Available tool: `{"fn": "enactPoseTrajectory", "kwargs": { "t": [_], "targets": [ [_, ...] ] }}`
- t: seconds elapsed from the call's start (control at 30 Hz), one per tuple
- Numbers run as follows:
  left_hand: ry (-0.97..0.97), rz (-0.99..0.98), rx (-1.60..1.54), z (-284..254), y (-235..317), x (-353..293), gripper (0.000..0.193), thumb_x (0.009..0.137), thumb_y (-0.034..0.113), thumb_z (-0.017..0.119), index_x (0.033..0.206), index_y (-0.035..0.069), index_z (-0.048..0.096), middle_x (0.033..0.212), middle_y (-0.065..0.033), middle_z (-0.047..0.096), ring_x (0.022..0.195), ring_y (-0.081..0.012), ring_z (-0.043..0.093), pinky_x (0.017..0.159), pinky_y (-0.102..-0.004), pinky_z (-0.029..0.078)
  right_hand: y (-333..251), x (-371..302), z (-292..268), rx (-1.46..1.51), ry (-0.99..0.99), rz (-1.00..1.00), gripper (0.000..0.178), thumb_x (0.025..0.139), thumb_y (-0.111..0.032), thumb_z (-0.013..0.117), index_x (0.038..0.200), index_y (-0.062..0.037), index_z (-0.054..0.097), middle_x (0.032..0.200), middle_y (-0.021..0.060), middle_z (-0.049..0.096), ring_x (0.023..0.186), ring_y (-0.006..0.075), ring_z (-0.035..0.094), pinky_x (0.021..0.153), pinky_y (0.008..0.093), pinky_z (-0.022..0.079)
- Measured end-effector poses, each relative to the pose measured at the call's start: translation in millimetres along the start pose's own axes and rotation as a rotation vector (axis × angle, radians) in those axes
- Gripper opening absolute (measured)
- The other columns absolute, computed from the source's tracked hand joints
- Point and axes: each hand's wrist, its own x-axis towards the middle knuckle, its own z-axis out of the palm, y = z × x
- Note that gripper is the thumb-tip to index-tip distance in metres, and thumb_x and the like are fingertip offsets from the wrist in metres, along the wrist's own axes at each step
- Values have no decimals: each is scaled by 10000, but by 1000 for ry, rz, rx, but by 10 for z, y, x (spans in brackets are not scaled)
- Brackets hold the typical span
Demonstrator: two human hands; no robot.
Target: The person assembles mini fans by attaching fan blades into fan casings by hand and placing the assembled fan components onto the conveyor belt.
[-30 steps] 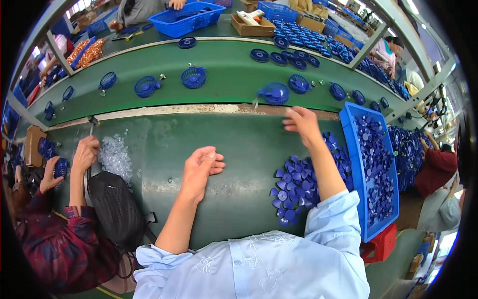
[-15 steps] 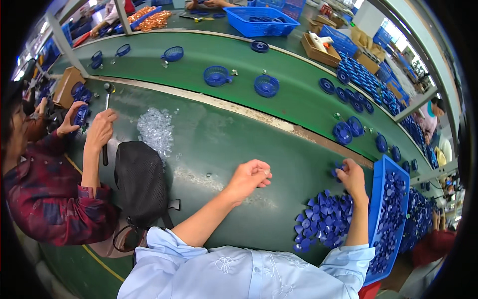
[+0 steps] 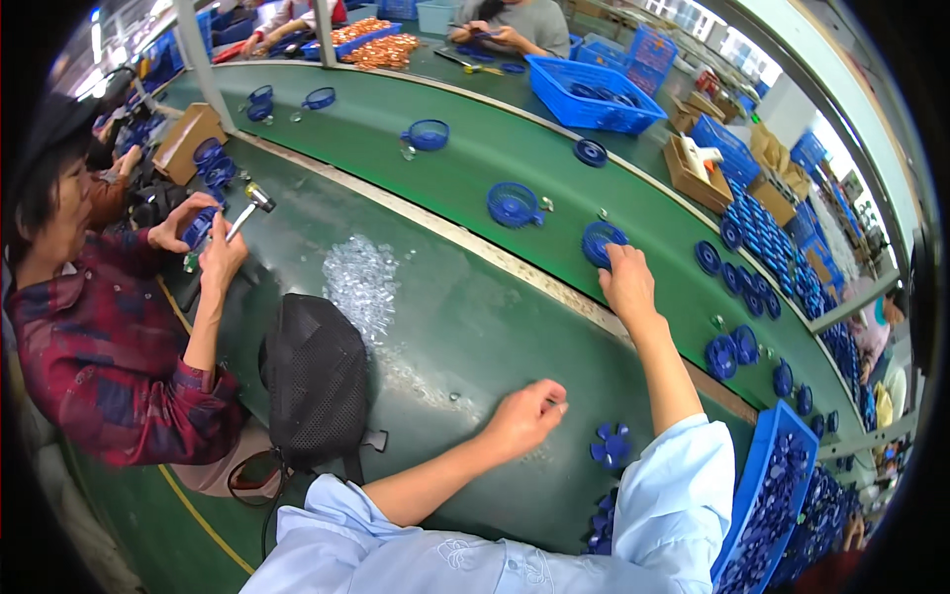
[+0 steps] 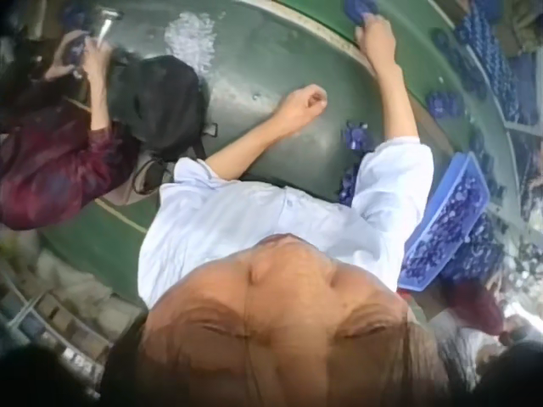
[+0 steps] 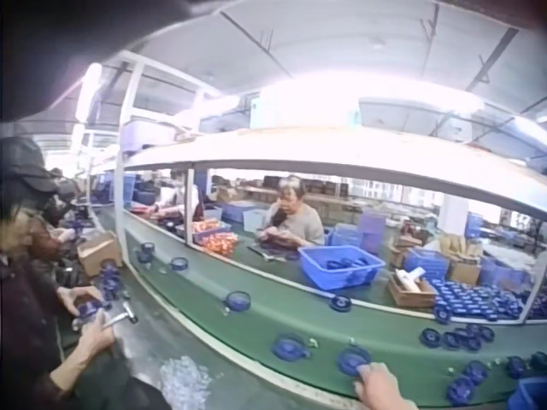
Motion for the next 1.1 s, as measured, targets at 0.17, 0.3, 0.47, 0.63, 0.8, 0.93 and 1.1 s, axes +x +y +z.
{"fn": "enactPoseTrajectory", "kwargs": {
  "t": [0.17, 0.3, 0.47, 0.63, 0.8, 0.93, 1.1],
  "targets": [
    [-7, 36, 66, 68, -36, 11, 238, 934, 201, 614, 1092, 25, 600, 955, -151, 684, 873, -268, 686, 776, -379, 542, 59, 321, 397, -164, -209, 53, 385, 815, -10, 551, 1198, -49, 560, 888, 168, 670, 838, 357, 647, 711, 485, 536],
    [3, 39, 65, 44, 24, 20, 203, 922, 157, 617, 1058, 10, 582, 969, -154, 660, 885, -294, 675, 783, -397, 533, -401, 628, 595, -52, -118, -64, 516, 819, -10, 537, 1327, -100, 524, 891, 181, 669, 836, 361, 650, 700, 500, 533],
    [31, 48, 61, 66, 23, 35, 190, 919, 148, 621, 1044, 11, 578, 976, -157, 655, 887, -307, 670, 773, -404, 526, -696, 796, 910, -26, -190, -23, 386, 807, -35, 567, 1188, -94, 598, 875, 200, 648, 842, 389, 646, 732, 505, 522],
    [-35, 7, -97, 72, 133, 36, 161, 939, 109, 590, 1057, -1, 587, 960, -127, 645, 839, -226, 658, 765, -350, 521, -459, 652, 654, 2, -180, -46, 202, 780, -55, 591, 975, -76, 642, 908, 204, 639, 805, 400, 636, 726, 524, 504],
    [776, 553, 66, -433, 398, -105, 134, 891, 3, 582, 1022, -15, 605, 1017, -143, 622, 956, -265, 612, 843, -356, 498, -1055, -58, -264, 124, -123, -265, 186, 767, -49, 616, 949, -87, 631, 801, 140, 554, 723, 369, 595, 606, 485, 486],
    [766, 658, 271, -517, 433, 38, 187, 860, -43, 562, 1038, -21, 614, 1071, -167, 632, 988, -291, 608, 876, -358, 491, -1209, -729, -637, 342, -383, -452, 236, 826, -84, 544, 1046, -56, 625, 909, 155, 589, 874, 351, 612, 717, 450, 500],
    [478, 398, -19, -299, 405, 67, 156, 893, -10, 579, 1044, -9, 620, 1048, -135, 641, 908, -205, 632, 811, -293, 509, -1053, -1168, -940, 598, -307, -350, 428, 808, -20, 596, 1235, -32, 574, 1075, 183, 606, 980, 391, 591, 843, 458, 486]
  ]
}}
